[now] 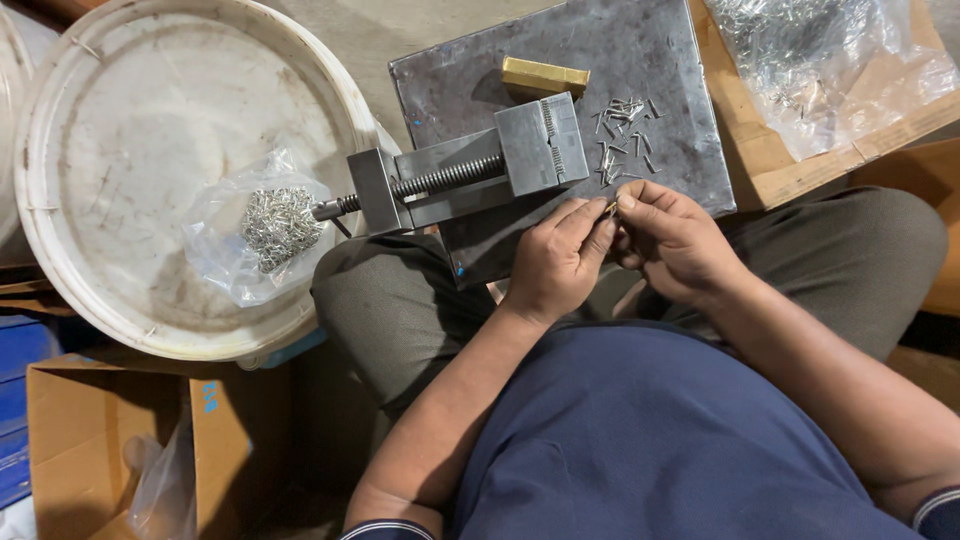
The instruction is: The person sits on the floor and uses a bench vise to assemble small metal parts. They pick up individual pieces from a pile on the vise base, insert them into the vise jaws, and tighten the screw to secure them.
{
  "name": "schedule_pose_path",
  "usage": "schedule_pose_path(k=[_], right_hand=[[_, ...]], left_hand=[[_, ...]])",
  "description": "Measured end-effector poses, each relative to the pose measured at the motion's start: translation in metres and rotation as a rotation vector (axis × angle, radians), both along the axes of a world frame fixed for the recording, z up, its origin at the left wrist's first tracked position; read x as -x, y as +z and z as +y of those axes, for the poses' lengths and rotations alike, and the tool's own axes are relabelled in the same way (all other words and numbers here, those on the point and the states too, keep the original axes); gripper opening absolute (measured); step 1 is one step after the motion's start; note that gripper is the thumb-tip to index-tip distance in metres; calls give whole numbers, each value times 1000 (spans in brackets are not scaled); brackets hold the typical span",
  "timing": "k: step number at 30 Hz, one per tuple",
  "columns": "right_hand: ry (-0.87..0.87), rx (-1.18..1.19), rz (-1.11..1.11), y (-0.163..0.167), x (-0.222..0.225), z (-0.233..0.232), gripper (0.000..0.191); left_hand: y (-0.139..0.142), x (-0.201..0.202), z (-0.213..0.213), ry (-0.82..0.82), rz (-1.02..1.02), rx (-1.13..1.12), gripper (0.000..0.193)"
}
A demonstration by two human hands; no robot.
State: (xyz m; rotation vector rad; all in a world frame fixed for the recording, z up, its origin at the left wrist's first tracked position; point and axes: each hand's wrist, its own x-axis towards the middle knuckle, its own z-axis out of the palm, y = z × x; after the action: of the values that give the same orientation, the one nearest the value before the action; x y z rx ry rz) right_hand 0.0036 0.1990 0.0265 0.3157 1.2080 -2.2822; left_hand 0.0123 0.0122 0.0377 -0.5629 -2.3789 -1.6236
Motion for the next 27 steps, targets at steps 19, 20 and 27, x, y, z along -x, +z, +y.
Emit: schedule_pose_path(k=[19, 20, 27], right_hand=[[19, -235, 213, 1, 0, 7, 23], [42, -325, 312, 3, 1, 7, 26], [203, -476, 739, 1, 12, 5, 13]], left_hand=[[-12, 7, -13, -170, -233, -98, 16], [-13, 8, -16, -213, -282, -138, 16], [-21, 17, -36, -505, -635, -441, 20]])
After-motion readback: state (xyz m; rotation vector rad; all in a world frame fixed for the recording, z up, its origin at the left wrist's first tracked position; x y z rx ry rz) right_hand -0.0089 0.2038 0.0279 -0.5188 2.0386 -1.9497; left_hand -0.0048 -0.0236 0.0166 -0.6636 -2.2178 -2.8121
